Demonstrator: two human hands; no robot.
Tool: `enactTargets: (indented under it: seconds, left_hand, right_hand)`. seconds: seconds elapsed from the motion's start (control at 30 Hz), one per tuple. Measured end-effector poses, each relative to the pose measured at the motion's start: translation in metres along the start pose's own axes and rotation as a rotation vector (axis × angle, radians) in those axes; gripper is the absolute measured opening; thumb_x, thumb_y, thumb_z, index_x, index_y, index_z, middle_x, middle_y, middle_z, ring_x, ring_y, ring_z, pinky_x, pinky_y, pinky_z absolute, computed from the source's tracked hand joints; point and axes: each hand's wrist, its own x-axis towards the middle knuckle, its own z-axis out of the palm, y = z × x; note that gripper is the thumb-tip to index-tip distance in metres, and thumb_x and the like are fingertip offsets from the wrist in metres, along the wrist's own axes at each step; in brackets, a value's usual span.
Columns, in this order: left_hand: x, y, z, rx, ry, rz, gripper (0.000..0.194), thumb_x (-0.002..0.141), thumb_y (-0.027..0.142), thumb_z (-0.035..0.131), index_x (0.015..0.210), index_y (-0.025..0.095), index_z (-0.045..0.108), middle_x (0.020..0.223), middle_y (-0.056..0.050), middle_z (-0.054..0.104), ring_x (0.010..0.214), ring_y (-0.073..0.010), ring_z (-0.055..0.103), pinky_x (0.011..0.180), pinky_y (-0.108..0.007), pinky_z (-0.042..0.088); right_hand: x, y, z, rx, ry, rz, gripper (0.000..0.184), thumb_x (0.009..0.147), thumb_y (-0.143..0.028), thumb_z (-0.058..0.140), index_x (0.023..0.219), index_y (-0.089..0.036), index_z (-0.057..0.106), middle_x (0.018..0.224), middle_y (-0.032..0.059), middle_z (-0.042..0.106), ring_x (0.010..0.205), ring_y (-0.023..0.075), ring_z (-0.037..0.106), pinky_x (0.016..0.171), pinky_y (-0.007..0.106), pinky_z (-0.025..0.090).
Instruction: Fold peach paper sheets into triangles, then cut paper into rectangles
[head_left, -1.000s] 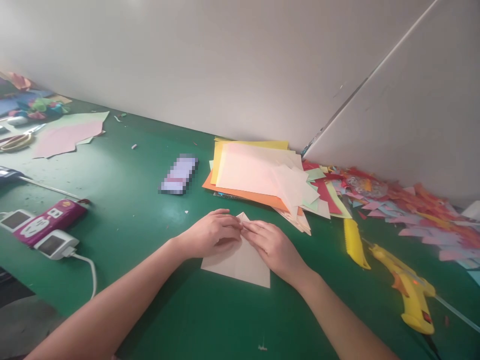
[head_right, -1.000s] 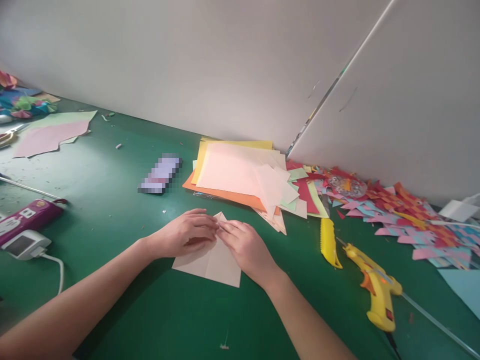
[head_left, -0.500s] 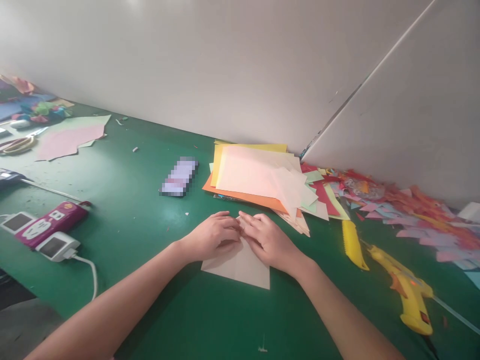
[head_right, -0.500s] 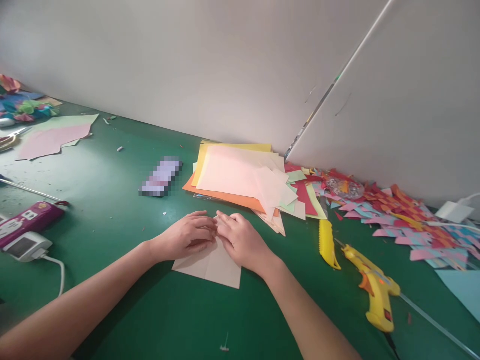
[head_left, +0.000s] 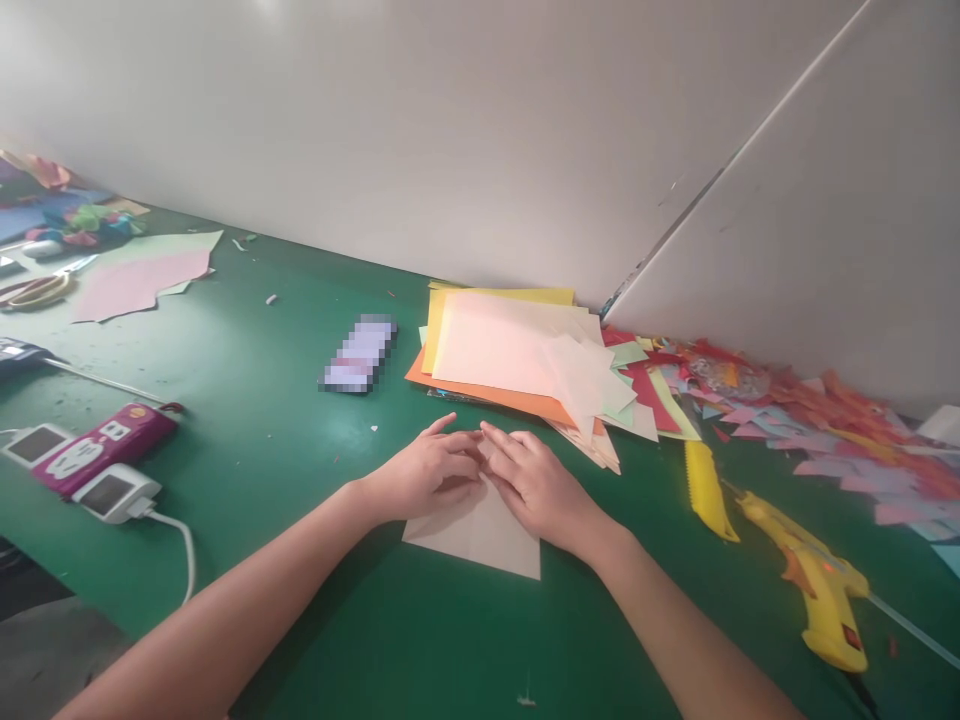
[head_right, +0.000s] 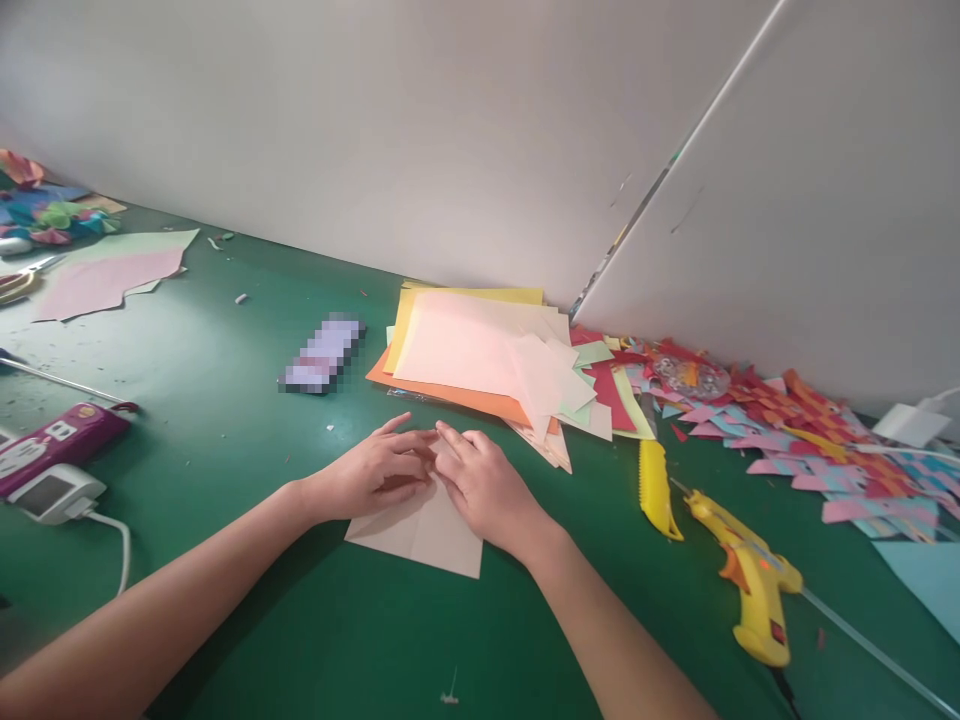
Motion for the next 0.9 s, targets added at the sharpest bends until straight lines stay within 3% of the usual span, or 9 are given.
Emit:
enactTargets:
  seconds: [0.37, 0.63, 0.8, 0.9]
  left_hand:
    - [0.004, 0.003, -0.002, 0.043, 0.005, -0.025, 0.013, 0.087, 0.02, 0.05, 0.083, 0.021, 0.063, 0.099, -0.002, 0.065, 0.102, -0.0151, 0.058, 0.11, -0.042, 0.022]
    - [-0.001, 0.007, -0.008, 0.036, -0.006, -0.063, 0.018, 0.09, 0.024, 0.047, 0.088, 0.023, 0.065, 0.104, -0.001, 0.068, 0.103, -0.019, 0.057, 0.088, -0.035, 0.029]
    - [-0.006, 0.009, -0.009, 0.03, -0.018, -0.09, 0.019, 0.091, 0.025, 0.047, 0.095, 0.026, 0.066, 0.11, -0.001, 0.065, 0.099, -0.018, 0.059, 0.084, -0.033, 0.027]
    - [-0.012, 0.009, -0.011, 0.028, -0.023, -0.112, 0.019, 0.09, 0.027, 0.048, 0.096, 0.027, 0.066, 0.111, 0.0, 0.064, 0.094, -0.0163, 0.061, 0.085, -0.032, 0.027]
  right_hand:
    - [0.002, -0.002, 0.0, -0.004, -0.005, 0.003, 0.034, 0.093, -0.021, 0.039, 0.125, -0.023, 0.053, 0.139, 0.0077, 0.046, 0.106, 0.0227, 0.049, 0.088, 0.042, 0.048]
    - [0.0, 0.0, 0.002, -0.02, 0.021, 0.002, 0.038, 0.093, -0.022, 0.039, 0.129, -0.026, 0.049, 0.138, 0.0061, 0.047, 0.106, 0.023, 0.049, 0.088, 0.043, 0.049]
    - [-0.001, -0.001, 0.0, -0.032, 0.018, 0.006, 0.035, 0.092, -0.021, 0.04, 0.125, -0.025, 0.053, 0.137, 0.0061, 0.049, 0.107, 0.0232, 0.05, 0.087, 0.042, 0.049]
    - [-0.001, -0.002, -0.001, -0.027, 0.019, 0.01, 0.028, 0.092, -0.02, 0.041, 0.112, -0.025, 0.06, 0.137, 0.0049, 0.049, 0.105, 0.0223, 0.05, 0.085, 0.041, 0.049]
